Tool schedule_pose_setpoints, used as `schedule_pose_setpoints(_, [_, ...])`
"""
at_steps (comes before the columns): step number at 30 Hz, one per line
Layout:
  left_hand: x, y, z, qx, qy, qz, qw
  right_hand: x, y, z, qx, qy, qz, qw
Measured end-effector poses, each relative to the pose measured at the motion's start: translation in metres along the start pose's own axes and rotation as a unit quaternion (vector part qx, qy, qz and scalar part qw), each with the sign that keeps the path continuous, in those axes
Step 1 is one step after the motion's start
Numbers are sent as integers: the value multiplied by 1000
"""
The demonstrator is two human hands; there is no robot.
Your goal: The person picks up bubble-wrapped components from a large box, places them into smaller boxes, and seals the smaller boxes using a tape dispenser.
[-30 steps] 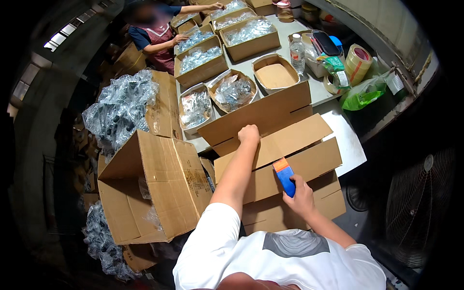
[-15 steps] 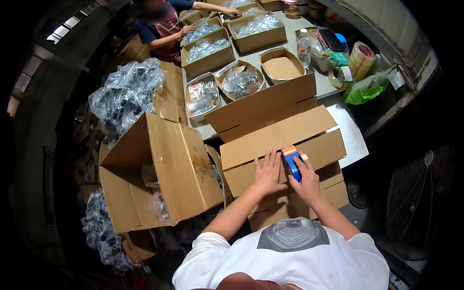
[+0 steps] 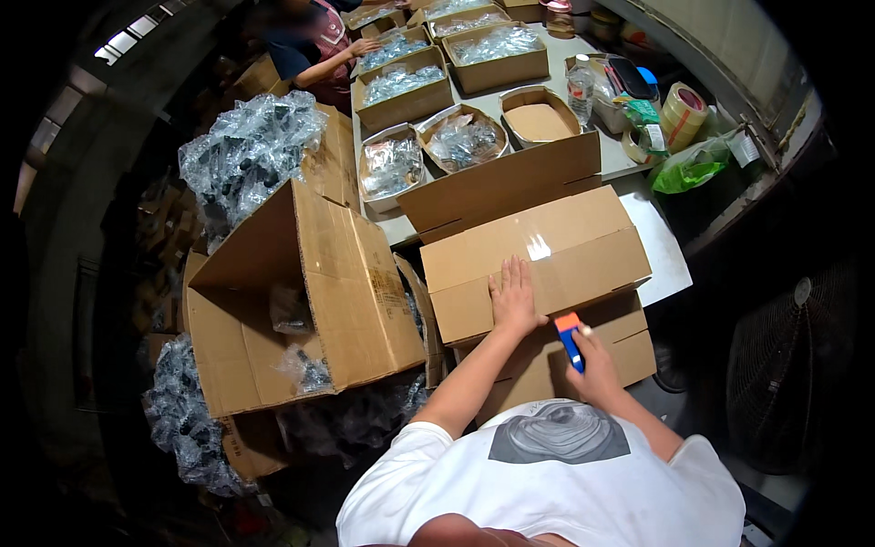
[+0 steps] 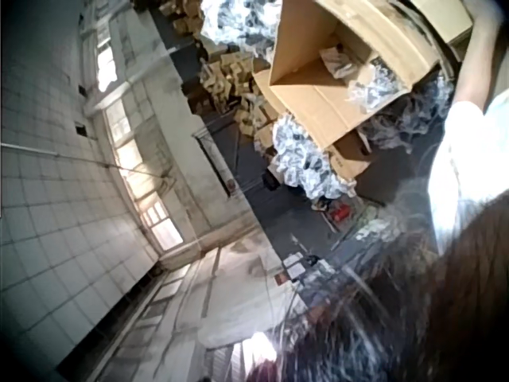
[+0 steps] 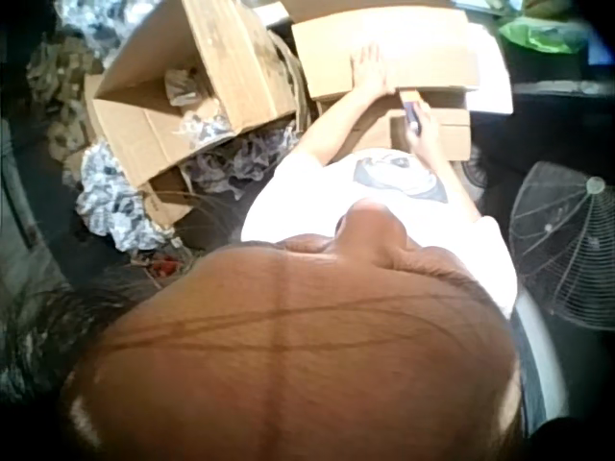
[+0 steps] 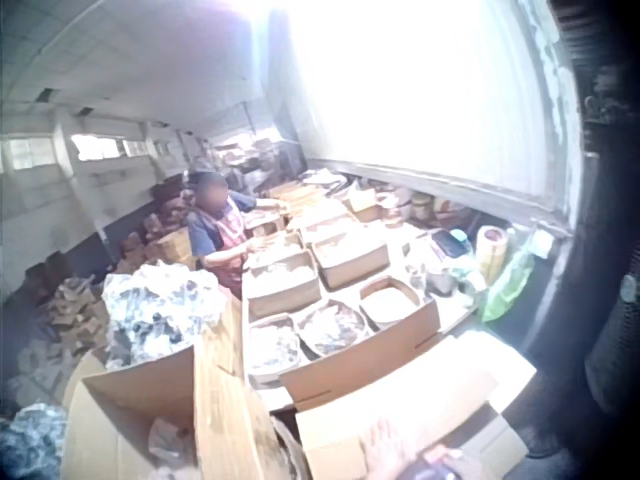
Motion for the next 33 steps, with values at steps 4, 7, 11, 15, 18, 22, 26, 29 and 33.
schedule_pose_setpoints(4, [5,-7,-4,-12,-34,17,999,6,-5,-3,-11,-63,11,998])
schedule_pose_setpoints(7, [9,-9,-21,-24,-93,55,994,-29,-11,-25,-36,-134,23,990])
schedule_pose_setpoints(11, [12,-12,-24,1,-144,96,985,-60,10,-37,-222,-321,170,905])
schedule_pose_setpoints(15, [1,-33,-26,34,-132,31,990,-73,-11,-33,139,-173,281,934])
schedule_pose_setpoints(18, [5,-26,-37,37,-130,-7,991,-58,-30,-45,266,-127,420,858])
schedule_pose_setpoints(22, [6,-48,-38,-41,-103,-87,990,-93,40,-18,40,-44,325,944])
schedule_pose_setpoints(26, [13,-69,-42,-135,-67,-159,976,-156,35,23,235,108,112,959])
schedule_pose_setpoints(29, [33,-84,-46,-95,-57,-152,982,-169,-19,-19,384,194,108,896])
schedule_pose_setpoints(33, [100,-91,-7,236,114,-328,908,-220,-44,15,356,230,158,892])
Point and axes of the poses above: each hand's wrist, its own x-axis away from the middle knuckle, its own y-axis out of the back of the hand, z = x × y, the point moved 4 cm from there along -x, towards the middle knuckle, and after that the axes turned 2 degrees about x, right-handed, at the moved point
